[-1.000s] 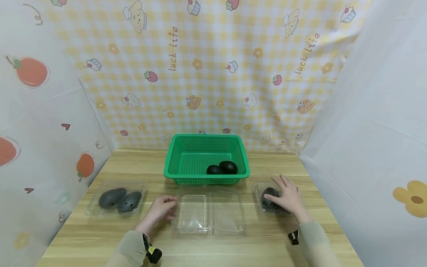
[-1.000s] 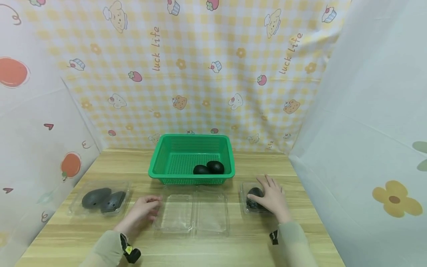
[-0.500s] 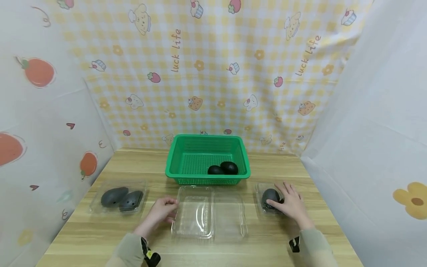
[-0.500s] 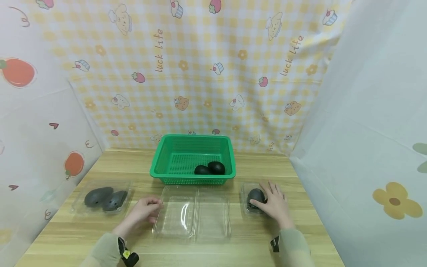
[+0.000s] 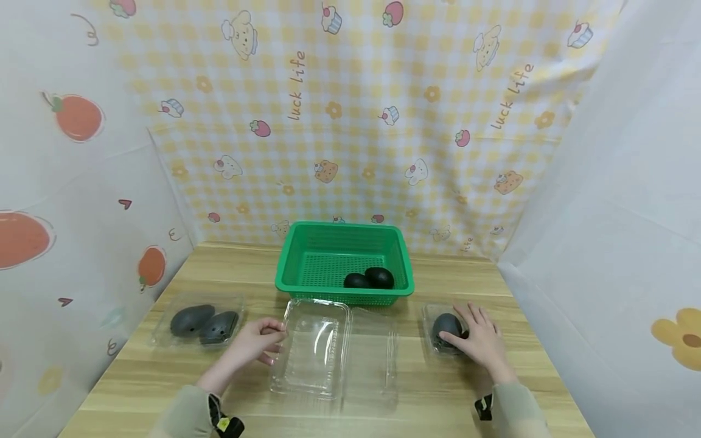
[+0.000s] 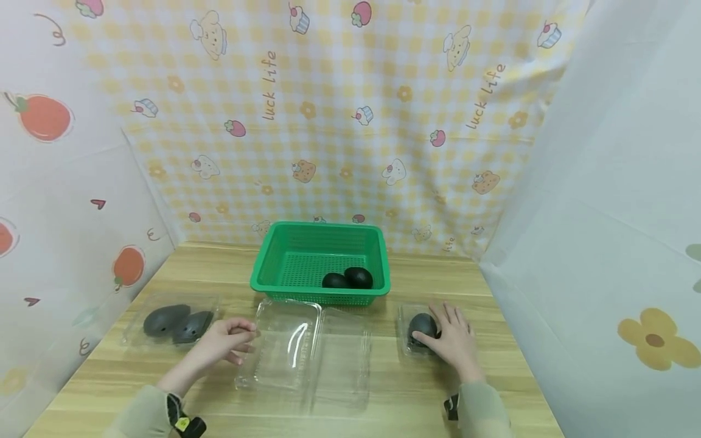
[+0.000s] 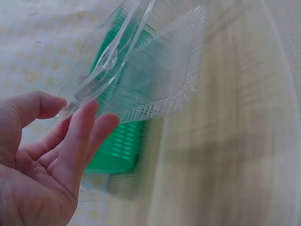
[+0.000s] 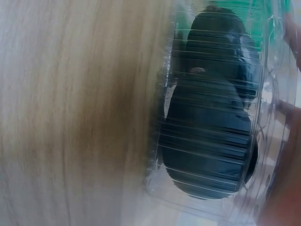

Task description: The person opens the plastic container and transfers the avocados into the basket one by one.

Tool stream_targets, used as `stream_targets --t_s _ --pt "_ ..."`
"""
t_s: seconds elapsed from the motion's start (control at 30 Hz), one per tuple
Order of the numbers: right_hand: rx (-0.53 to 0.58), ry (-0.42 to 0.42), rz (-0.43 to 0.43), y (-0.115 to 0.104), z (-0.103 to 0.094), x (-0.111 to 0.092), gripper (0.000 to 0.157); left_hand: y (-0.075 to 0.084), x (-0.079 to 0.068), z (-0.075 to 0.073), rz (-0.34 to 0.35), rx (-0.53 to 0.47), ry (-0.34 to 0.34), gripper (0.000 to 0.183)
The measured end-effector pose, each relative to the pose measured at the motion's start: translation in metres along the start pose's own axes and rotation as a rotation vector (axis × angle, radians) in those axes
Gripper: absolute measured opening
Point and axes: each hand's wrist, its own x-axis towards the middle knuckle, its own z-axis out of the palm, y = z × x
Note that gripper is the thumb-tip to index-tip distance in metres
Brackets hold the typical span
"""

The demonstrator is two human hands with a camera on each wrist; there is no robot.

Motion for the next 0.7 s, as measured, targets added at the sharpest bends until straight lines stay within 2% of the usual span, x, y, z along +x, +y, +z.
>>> stream_targets --t_s 0.2,0.3,0.43,0.7 --pt "0.087 -0.017 0.007 0.005 -0.008 -0.001 0.080 0.023 -0.013 -0.018 0.025 0.012 -0.034 0.039" --pt "0.158 -0.038 0.042 0.010 -0.016 -0.004 0.080 0.034 -0.018 -0.028 0.036 0.030 -0.030 0.040" --pt "0.198 -0.049 0.090 0.018 -0.021 -0.008 0.079 0.048 -0.024 -0.043 0.074 0.041 -0.032 0.040" --pt "0.279 -0.041 0.131 0.029 -0.014 -0.017 0.076 0.066 -0.019 -0.072 0.112 0.074 0.014 0.043"
